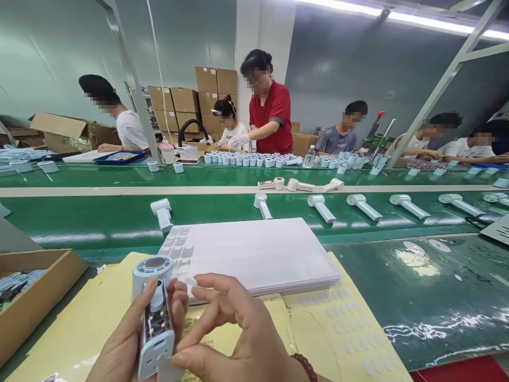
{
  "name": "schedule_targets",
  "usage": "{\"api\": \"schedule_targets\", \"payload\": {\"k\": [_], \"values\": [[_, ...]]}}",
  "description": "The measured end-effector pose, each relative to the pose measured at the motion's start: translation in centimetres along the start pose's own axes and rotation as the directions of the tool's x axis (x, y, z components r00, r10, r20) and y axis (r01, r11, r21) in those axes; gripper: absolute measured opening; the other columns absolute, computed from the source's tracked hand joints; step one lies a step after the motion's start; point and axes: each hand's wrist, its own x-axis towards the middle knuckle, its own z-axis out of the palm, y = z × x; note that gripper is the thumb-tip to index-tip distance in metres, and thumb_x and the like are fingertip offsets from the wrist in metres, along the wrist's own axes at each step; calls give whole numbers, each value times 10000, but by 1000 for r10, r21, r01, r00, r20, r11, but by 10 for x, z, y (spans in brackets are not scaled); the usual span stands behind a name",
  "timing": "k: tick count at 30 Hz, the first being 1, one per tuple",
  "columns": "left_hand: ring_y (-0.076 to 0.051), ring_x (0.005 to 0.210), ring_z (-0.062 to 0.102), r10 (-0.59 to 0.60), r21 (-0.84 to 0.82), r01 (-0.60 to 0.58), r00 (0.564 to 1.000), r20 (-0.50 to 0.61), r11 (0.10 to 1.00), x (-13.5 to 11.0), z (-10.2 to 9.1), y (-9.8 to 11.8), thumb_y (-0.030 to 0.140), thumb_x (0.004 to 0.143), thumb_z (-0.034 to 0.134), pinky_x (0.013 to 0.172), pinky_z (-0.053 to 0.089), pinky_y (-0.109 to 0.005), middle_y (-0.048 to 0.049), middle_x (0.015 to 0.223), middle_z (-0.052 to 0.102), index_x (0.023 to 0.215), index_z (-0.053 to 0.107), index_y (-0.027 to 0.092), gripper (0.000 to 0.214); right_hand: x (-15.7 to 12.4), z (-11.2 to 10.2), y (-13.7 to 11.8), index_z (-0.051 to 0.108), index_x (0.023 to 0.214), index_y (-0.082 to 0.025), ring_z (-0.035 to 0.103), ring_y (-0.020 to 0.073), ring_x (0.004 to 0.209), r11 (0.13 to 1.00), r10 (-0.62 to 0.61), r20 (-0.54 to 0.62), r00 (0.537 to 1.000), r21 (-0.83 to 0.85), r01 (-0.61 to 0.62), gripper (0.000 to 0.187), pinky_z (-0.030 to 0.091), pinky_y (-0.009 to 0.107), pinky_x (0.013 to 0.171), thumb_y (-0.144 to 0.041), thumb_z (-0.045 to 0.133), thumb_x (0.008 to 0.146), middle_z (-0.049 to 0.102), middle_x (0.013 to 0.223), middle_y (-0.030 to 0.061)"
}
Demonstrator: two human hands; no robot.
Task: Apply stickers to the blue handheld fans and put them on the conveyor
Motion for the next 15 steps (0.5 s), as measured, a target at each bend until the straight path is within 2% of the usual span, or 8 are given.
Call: {"api": "schedule_targets", "payload": {"k": [3, 5, 10, 15], "values": [[-147, 504, 689, -20, -60, 17, 999, -49, 998, -1, -2, -2, 281, 947, 557, 500, 604, -216, -46, 754, 689, 1014, 709, 194, 188, 0, 7, 1, 680, 1178, -230, 762, 289, 916, 996, 84, -21, 996, 46, -83, 603, 632, 407, 882, -400, 942, 662, 756, 731, 4], [-144, 481, 673, -24, -65, 21, 998, -52, 998, -3, -1, -4, 287, 939, 571, 501, 602, -219, -27, 713, 668, 982, 715, 203, 172, 2, 12, 1, 694, 1144, -232, 750, 307, 968, 985, 150, -40, 988, 90, -146, 626, 650, 384, 814, -406, 961, 605, 733, 721, 8], [-133, 474, 666, -62, -121, 53, 995, -72, 991, -12, 5, -10, 311, 937, 582, 540, 612, -235, 1, 706, 647, 950, 711, 211, 163, 4, 19, -1, 702, 1125, -222, 731, 317, 1018, 957, 265, -83, 961, 144, -252, 713, 640, 384, 828, -391, 994, 498, 716, 714, 15], [-138, 467, 658, 47, -67, -49, 998, -31, 997, -18, 11, -12, 180, 962, 486, 487, 605, -248, -18, 705, 611, 910, 683, 139, 208, 1, 20, -1, 709, 1115, -228, 734, 294, 1016, 952, 267, -116, 957, 187, -243, 658, 628, 347, 845, -368, 989, 536, 740, 722, 4]]}}
